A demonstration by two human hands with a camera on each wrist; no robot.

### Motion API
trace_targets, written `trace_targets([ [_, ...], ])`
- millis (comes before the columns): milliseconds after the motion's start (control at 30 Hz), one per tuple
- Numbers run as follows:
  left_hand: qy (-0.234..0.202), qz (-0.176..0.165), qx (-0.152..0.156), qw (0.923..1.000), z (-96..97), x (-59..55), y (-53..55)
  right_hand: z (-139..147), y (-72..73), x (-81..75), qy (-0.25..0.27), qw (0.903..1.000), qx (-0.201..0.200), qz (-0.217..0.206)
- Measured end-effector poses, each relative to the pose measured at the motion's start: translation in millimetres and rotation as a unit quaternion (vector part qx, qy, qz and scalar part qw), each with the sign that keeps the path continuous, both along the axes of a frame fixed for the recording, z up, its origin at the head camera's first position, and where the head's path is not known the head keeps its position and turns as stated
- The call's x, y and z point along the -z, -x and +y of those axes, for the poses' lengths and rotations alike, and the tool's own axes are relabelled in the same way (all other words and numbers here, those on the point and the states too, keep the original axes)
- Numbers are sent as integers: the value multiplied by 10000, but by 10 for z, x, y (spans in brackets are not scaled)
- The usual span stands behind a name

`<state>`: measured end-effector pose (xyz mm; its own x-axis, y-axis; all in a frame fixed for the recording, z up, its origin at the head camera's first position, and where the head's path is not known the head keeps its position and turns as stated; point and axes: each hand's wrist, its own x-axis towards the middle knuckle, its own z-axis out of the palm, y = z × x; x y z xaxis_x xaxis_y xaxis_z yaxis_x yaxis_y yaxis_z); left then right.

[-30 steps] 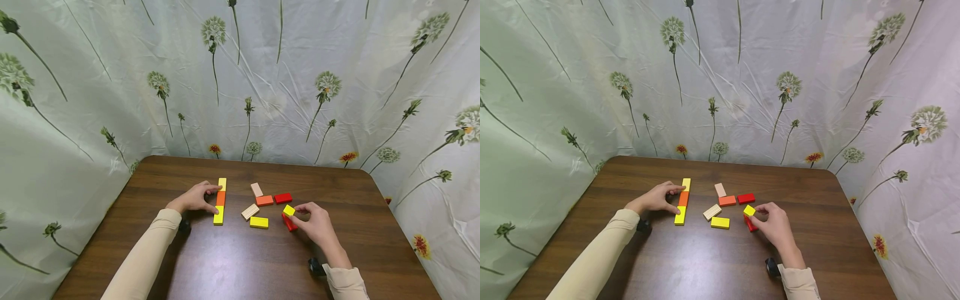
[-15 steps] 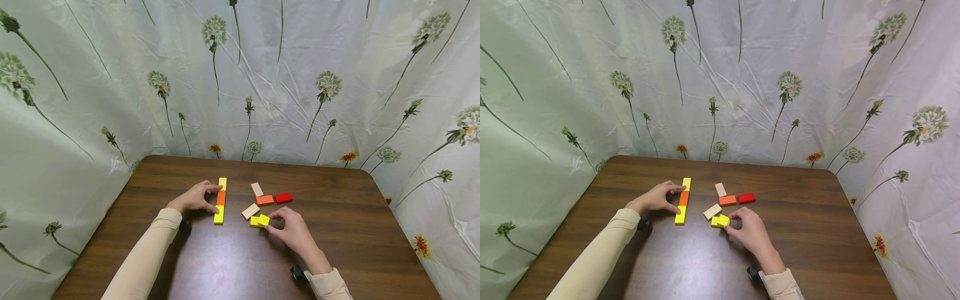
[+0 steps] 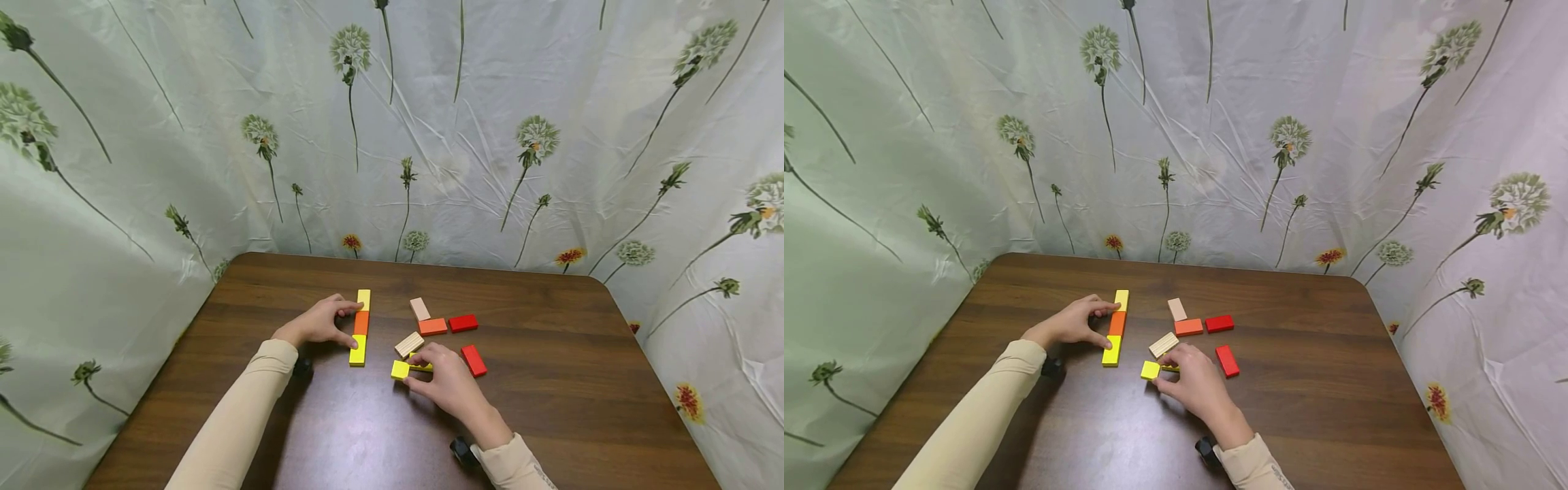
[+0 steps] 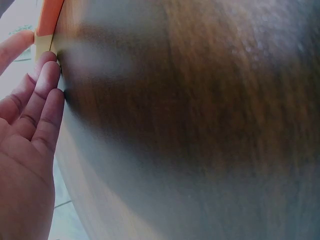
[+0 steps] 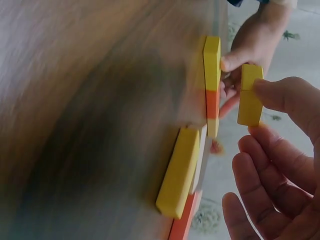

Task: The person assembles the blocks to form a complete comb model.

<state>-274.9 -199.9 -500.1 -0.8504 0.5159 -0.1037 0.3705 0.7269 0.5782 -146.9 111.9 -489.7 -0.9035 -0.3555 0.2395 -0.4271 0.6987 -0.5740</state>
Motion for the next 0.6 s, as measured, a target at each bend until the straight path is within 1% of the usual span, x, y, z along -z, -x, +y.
trace_targets([
  [100, 23, -4, 6, 10000, 1, 2, 5, -72, 5, 9, 38, 9998, -167, -60],
  [200, 22, -6, -3, 10000, 0, 4, 8, -147, 11, 17, 31, 9992, -326, -211],
  [600, -16, 82, 28, 10000, -6, 12, -1, -423, 47, 47, -258, 9947, -779, -619],
])
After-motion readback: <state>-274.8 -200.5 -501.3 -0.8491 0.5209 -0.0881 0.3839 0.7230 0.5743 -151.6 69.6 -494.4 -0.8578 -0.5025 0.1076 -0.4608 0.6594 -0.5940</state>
